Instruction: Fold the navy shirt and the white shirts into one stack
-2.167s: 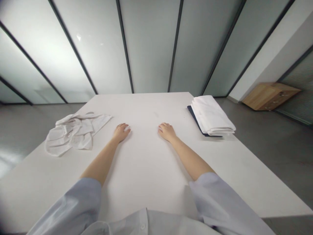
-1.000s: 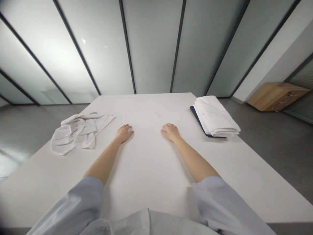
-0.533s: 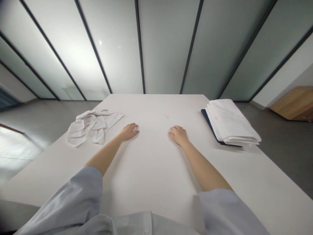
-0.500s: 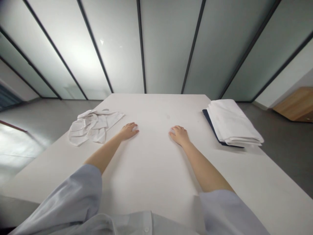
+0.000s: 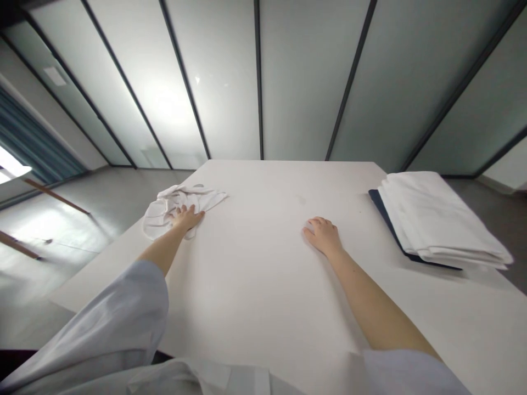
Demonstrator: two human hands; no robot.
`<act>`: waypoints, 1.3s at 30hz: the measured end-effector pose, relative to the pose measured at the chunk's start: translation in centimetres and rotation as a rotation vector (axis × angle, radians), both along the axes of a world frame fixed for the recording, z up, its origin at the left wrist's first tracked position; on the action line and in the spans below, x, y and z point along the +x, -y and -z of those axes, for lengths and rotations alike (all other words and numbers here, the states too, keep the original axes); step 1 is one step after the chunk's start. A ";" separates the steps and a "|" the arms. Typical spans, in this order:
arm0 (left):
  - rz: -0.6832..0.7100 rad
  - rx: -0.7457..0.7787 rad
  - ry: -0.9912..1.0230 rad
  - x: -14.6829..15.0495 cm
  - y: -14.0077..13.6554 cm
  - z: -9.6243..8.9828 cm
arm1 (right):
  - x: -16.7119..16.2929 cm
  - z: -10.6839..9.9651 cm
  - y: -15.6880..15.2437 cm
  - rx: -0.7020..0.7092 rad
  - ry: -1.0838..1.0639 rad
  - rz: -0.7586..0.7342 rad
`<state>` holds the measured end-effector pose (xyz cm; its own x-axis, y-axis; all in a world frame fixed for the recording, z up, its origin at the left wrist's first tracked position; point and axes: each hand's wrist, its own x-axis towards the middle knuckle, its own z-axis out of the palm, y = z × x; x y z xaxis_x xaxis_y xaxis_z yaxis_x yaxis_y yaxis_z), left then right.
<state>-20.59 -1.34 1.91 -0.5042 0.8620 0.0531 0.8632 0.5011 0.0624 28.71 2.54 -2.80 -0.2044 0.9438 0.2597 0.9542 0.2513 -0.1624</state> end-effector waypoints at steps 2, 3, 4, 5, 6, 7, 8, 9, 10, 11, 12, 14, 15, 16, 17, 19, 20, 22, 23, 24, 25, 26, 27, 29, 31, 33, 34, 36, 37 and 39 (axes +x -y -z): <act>0.029 0.002 -0.004 0.6 -0.3 0.1 | -0.1 0.0 0.0 0.001 -0.010 0.005; 0.044 0.002 -0.006 1.2 -0.5 0.2 | -0.2 0.0 0.0 0.001 -0.014 0.009; 0.067 0.001 -0.007 1.9 -0.8 0.2 | -0.2 0.0 0.0 0.000 -0.016 0.014; 0.097 0.002 -0.009 2.7 -1.1 0.2 | -0.3 0.0 0.0 -0.001 -0.017 0.018; 0.135 0.004 -0.013 3.7 -1.5 0.2 | -0.3 0.0 0.0 -0.002 -0.018 0.023; 0.180 0.007 -0.015 4.8 -1.8 0.2 | -0.3 0.0 0.1 -0.004 -0.020 0.026; 0.228 0.011 -0.016 6.1 -2.2 0.3 | -0.3 0.1 0.0 -0.003 -0.026 0.028; 0.281 0.014 -0.013 7.4 -2.5 0.3 | -0.3 0.2 0.0 0.003 -0.038 0.030; 0.334 0.015 -0.006 8.9 -2.8 0.5 | -0.2 0.3 0.0 0.020 -0.061 0.033; 0.391 0.019 0.003 10.4 -3.1 0.7 | -0.2 0.3 -0.1 0.049 -0.094 0.035; 0.455 0.023 0.010 12.1 -3.2 0.9 | -0.1 0.4 -0.2 0.088 -0.132 0.035; 0.600 0.039 0.016 15.3 -3.2 1.3 | 0.1 0.3 -0.3 0.175 -0.202 0.033; 0.683 0.045 0.020 16.8 -3.0 1.6 | 0.2 0.2 -0.3 0.209 -0.223 0.029; 0.768 0.051 0.026 18.3 -2.8 1.8 | 0.2 0.0 -0.3 0.230 -0.231 0.022; 0.856 0.054 0.033 19.6 -2.5 1.9 | 0.2 -0.1 -0.3 0.239 -0.229 0.015; 1.023 0.058 0.042 21.5 -1.8 2.1 | 0.2 -0.5 -0.1 0.225 -0.212 -0.005; 1.090 0.061 0.040 22.2 -1.6 2.2 | 0.1 -0.7 0.0 0.201 -0.198 -0.027; 1.174 0.079 0.027 22.8 -1.4 2.3 | 0.0 -0.9 0.3 0.121 -0.161 -0.093; 1.193 0.092 0.017 22.8 -1.6 2.3 | -0.1 -1.1 0.5 0.074 -0.141 -0.127; 1.201 0.105 0.006 22.5 -1.8 2.3 | -0.3 -1.2 0.6 0.029 -0.123 -0.151; 1.201 0.116 -0.004 22.2 -2.2 2.4 | -0.4 -1.3 0.7 -0.009 -0.109 -0.162; 1.194 0.122 -0.014 21.7 -2.7 2.4 | -0.6 -1.5 0.7 -0.035 -0.099 -0.156; 1.175 0.125 -0.020 21.1 -3.2 2.3 | -0.7 -1.7 0.8 -0.051 -0.093 -0.143; 1.094 0.124 -0.028 20.0 -4.2 2.0 | -1.1 -2.2 0.9 -0.065 -0.089 -0.115; 0.947 0.140 -0.042 19.4 -4.9 1.4 | -1.5 -2.7 1.2 -0.072 -0.100 -0.109; 0.773 0.201 -0.061 19.7 -4.9 0.7 | -2.0 -3.3 1.6 -0.080 -0.142 -0.141; 0.705 0.240 -0.063 20.2 -4.7 0.5 | -2.3 -3.5 1.8 -0.088 -0.176 -0.175; 0.646 0.289 -0.034 21.8 -3.9 0.2 | -2.8 -3.7 2.4 -0.112 -0.254 -0.266; 0.655 0.282 -0.007 22.6 -3.4 0.3 | -2.9 -3.8 2.6 -0.122 -0.289 -0.307; 0.695 0.227 0.038 24.1 -2.4 0.7 | -3.1 -3.6 2.9 -0.116 -0.342 -0.342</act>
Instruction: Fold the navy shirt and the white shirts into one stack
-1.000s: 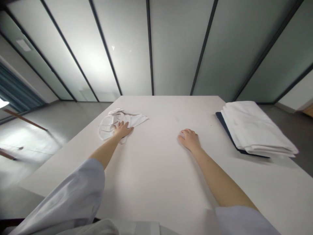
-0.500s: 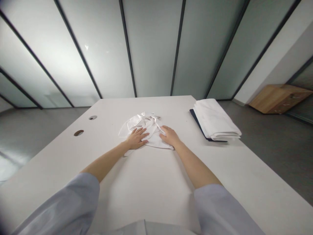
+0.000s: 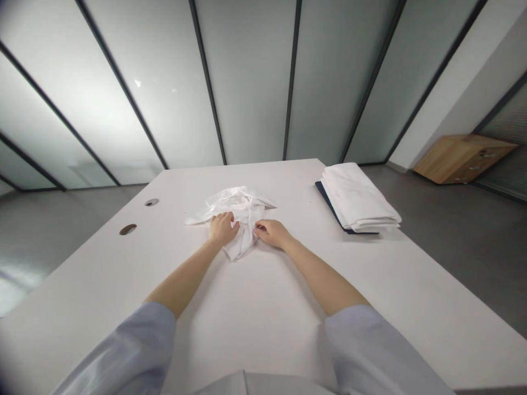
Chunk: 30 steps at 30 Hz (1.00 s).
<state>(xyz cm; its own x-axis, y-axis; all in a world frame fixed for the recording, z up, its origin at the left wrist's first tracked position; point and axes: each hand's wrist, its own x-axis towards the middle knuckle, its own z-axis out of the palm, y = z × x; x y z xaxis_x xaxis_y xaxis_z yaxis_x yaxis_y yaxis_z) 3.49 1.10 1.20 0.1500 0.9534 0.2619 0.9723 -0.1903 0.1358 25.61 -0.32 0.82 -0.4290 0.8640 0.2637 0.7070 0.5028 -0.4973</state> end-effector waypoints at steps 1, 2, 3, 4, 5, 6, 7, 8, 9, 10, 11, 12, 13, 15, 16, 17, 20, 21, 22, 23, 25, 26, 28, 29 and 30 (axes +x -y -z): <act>0.016 -0.026 0.003 0.5 0.4 0.3 | 0.0 0.2 0.0 0.009 -0.022 0.010; 0.027 -0.039 0.004 0.8 0.7 0.6 | 0.1 0.4 0.0 0.020 -0.043 0.032; 0.035 -0.041 0.007 0.8 0.8 0.9 | 0.1 0.7 -0.1 0.030 -0.061 0.062; 0.048 -0.036 0.013 0.8 0.9 1.1 | 0.3 0.9 -0.3 0.041 -0.078 0.094; 0.066 -0.034 0.020 0.6 1.0 1.3 | 0.4 1.2 -0.6 0.057 -0.087 0.120; 0.088 -0.036 0.026 0.4 1.0 1.4 | 0.4 1.3 -0.9 0.084 -0.087 0.138; 0.109 -0.041 0.031 0.2 1.0 1.4 | 0.5 1.5 -1.2 0.124 -0.075 0.145; 0.126 -0.048 0.033 0.1 1.0 1.4 | 0.5 1.5 -1.6 0.172 -0.053 0.143; 0.137 -0.054 0.030 0.0 1.0 1.4 | 0.5 1.4 -2.1 0.220 -0.018 0.133; 0.142 -0.061 0.020 0.0 1.0 1.4 | 0.5 1.2 -2.6 0.260 0.028 0.122; 0.145 -0.068 0.007 0.0 1.0 1.5 | 0.3 1.0 -3.2 0.286 0.082 0.116; 0.147 -0.074 -0.008 0.0 1.0 1.5 | 0.2 0.7 -3.8 0.296 0.142 0.118; 0.151 -0.080 -0.022 0.0 1.1 1.6 | -0.1 0.3 -4.5 0.292 0.204 0.123; 0.158 -0.093 -0.044 0.0 1.2 1.7 | -0.6 -0.4 -5.9 0.263 0.325 0.131; 0.167 -0.099 -0.052 -0.1 1.2 1.7 | -0.9 -0.7 -6.5 0.247 0.375 0.131; 0.181 -0.106 -0.060 -0.2 1.3 1.7 | -1.2 -1.0 -7.0 0.235 0.417 0.128; 0.238 -0.133 -0.084 -0.5 1.5 1.5 | -1.9 -1.8 -8.2 0.224 0.487 0.124; 0.248 -0.145 -0.088 -0.5 1.6 1.4 | -1.9 -2.1 -8.4 0.233 0.495 0.133; 0.247 -0.157 -0.086 -0.5 1.6 1.2 | -1.7 -2.4 -8.6 0.249 0.496 0.147; 0.237 -0.166 -0.078 -0.5 1.6 1.1 | -1.4 -2.6 -8.8 0.268 0.491 0.169; 0.210 -0.178 -0.052 -0.4 1.5 0.9 | -0.1 -3.0 -8.9 0.305 0.466 0.232; 0.195 -0.185 -0.035 -0.3 1.4 0.8 | 0.8 -3.0 -8.9 0.317 0.449 0.272; 0.164 -0.206 -0.003 -0.2 1.2 0.7 | 3.0 -2.8 -8.7 0.323 0.416 0.363; 0.146 -0.220 0.009 -0.1 1.1 0.6 | 4.1 -2.5 -8.4 0.322 0.404 0.410; 0.126 -0.234 0.021 -0.1 1.0 0.6 | 5.2 -2.1 -8.0 0.320 0.397 0.447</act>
